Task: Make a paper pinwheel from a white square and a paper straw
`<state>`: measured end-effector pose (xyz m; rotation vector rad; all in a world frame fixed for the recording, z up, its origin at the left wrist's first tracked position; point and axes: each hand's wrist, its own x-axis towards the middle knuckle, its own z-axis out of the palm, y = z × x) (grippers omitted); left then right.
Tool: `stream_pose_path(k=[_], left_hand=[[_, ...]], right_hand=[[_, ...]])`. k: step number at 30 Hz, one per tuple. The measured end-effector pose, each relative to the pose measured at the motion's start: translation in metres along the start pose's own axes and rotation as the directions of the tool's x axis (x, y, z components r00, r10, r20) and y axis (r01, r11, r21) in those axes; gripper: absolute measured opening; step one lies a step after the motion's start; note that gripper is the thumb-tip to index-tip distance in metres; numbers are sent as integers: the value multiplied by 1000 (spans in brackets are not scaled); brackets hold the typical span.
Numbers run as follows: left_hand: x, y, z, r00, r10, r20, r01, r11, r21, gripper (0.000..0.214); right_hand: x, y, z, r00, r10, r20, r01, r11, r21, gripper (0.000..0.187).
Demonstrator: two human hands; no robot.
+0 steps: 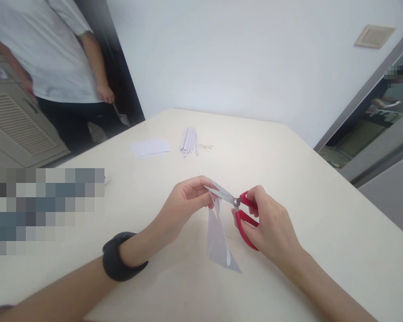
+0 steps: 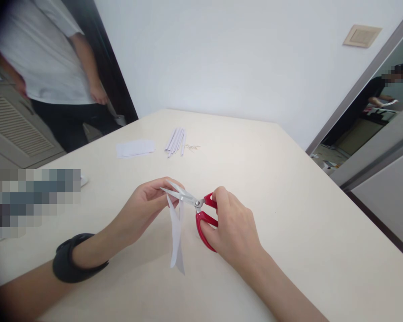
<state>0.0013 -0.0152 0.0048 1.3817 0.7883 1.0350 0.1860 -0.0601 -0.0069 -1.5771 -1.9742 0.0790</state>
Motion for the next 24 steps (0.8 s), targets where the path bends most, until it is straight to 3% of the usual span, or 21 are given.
stream_pose_path(k=[24], left_hand=[[-1,0,0,999,-12,30,10,999,50,11]], right_hand=[[-1,-2,-2,997,22,69,-31,992,123,24]])
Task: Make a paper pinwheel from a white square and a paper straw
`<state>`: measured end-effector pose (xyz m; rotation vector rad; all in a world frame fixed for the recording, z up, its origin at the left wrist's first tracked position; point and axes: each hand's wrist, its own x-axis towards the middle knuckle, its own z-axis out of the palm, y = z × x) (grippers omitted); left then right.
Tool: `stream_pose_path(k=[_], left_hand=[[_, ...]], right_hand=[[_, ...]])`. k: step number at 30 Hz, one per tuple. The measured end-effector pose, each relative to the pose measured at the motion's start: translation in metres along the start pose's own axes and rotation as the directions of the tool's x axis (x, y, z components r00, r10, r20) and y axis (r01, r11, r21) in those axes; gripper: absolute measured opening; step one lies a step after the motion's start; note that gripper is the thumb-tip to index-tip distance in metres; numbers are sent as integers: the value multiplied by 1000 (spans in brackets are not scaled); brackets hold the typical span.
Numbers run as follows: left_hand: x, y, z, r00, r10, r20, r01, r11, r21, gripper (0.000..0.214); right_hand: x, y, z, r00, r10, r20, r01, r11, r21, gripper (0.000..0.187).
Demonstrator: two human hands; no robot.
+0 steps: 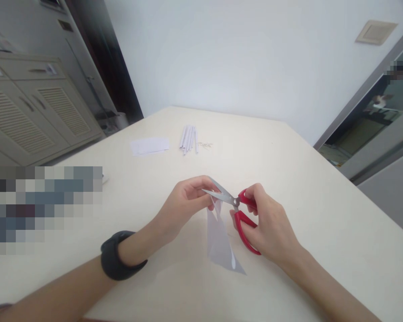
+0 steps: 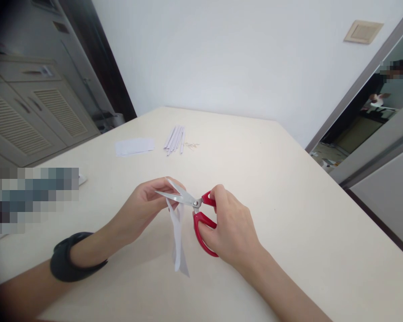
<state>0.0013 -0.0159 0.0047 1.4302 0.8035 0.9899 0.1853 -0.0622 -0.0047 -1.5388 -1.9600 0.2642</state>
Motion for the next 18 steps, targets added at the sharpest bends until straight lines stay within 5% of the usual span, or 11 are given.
stream_pose_path(k=[18], left_hand=[[0,-4,1,1000,2,10,-2,1000,-19,5]], right_hand=[[0,-3,2,999,36,-32,-39,994,-98,22]])
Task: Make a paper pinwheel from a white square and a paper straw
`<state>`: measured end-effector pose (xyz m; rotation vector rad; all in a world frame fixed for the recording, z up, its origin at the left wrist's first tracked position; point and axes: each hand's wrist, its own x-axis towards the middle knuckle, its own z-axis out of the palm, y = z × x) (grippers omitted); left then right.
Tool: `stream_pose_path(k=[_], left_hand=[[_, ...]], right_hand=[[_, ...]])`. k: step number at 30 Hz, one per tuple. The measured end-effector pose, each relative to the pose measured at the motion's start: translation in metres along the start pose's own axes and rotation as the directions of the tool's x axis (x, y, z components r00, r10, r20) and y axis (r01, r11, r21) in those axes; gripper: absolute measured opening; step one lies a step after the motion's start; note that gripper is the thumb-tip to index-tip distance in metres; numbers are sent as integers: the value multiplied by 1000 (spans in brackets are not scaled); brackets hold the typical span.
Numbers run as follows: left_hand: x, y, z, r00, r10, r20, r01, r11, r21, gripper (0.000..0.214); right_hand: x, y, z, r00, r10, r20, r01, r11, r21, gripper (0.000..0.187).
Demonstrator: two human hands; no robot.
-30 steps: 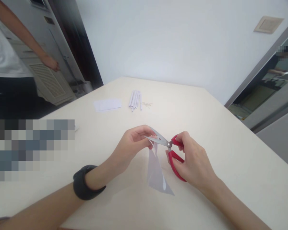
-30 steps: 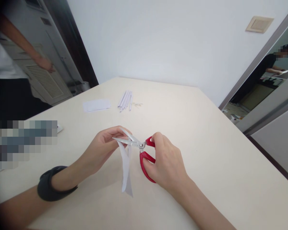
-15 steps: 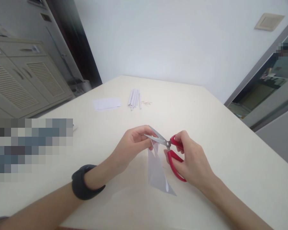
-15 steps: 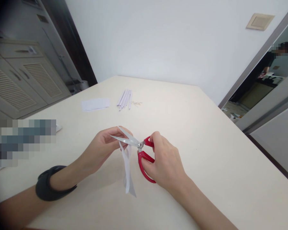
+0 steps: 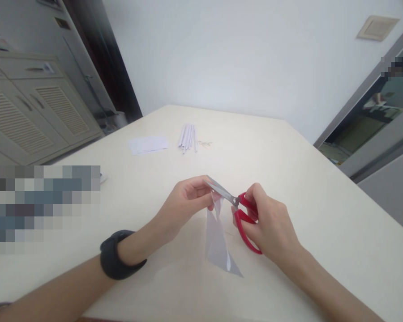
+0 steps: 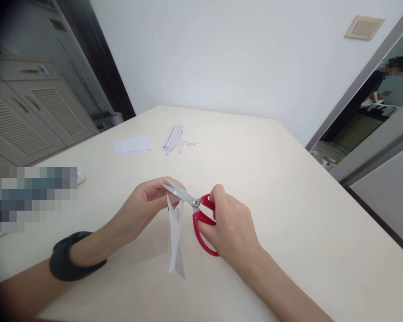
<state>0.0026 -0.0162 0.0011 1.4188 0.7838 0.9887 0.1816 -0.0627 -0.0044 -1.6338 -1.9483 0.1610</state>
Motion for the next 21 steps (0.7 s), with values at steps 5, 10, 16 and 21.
stream_pose_path(k=[5,10,16,21], left_hand=[[-1,0,0,1000,-4,13,3,1000,8,7],[-1,2,-1,999,13,33,-16,998,66,11],[1,0,-2,997,-82,-2,82,994,77,11],[3,0,0,984,-174,-36,176,981,82,15]], right_hand=[[1,2,-3,995,99,-15,-97,988,124,22],[7,5,-8,981,194,-12,-182,940,289,22],[8,3,-5,957,226,181,-289,788,543,22],[9,8,-4,935,193,297,-349,644,681,25]])
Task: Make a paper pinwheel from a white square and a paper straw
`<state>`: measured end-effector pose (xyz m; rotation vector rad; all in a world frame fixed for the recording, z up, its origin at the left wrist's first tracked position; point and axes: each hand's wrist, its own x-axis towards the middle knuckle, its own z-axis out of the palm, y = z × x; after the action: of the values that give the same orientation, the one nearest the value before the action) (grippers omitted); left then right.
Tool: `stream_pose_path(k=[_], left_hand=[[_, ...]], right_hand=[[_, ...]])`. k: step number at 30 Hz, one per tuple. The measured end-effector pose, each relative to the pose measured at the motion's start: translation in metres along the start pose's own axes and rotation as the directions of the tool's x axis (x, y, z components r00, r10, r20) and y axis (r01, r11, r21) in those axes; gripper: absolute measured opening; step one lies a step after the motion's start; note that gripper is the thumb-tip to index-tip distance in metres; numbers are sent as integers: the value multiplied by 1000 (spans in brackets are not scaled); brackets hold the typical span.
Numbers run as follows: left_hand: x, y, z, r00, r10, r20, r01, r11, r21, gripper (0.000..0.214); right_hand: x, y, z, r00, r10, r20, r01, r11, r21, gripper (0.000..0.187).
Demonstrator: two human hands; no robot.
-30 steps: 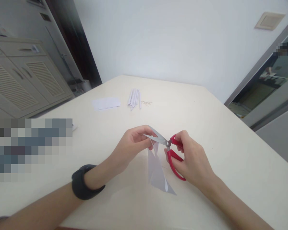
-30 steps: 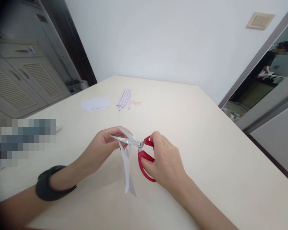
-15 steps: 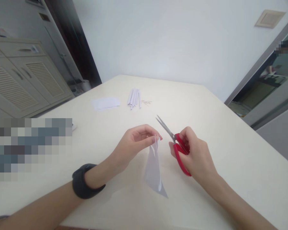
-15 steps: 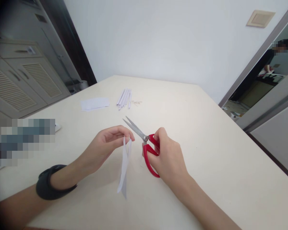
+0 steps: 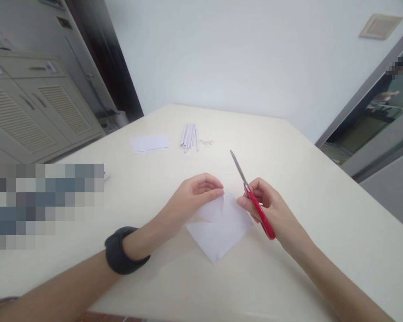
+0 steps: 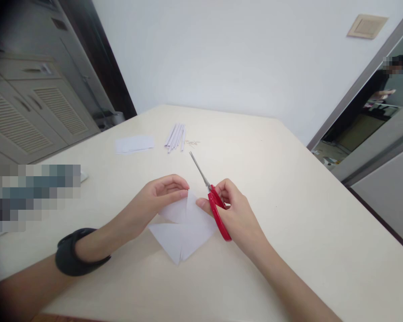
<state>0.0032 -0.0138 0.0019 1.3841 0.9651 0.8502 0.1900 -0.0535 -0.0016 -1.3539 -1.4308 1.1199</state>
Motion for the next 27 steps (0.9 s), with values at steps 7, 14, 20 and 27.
stream_pose_path(k=[7,14,20,27], left_hand=[[1,-3,-4,997,-41,-70,41,999,1,16],[3,-9,-9,985,-8,-174,-11,994,-109,19],[4,-8,-10,989,-37,-140,11,982,-187,17],[4,-8,-9,997,-8,-81,-6,984,-179,10]], right_hand=[[3,-1,-7,980,98,175,-118,987,110,28],[4,-2,-13,971,154,182,-177,977,118,27],[6,1,-14,984,144,105,-155,982,106,21],[9,5,-16,993,110,33,-112,992,65,17]])
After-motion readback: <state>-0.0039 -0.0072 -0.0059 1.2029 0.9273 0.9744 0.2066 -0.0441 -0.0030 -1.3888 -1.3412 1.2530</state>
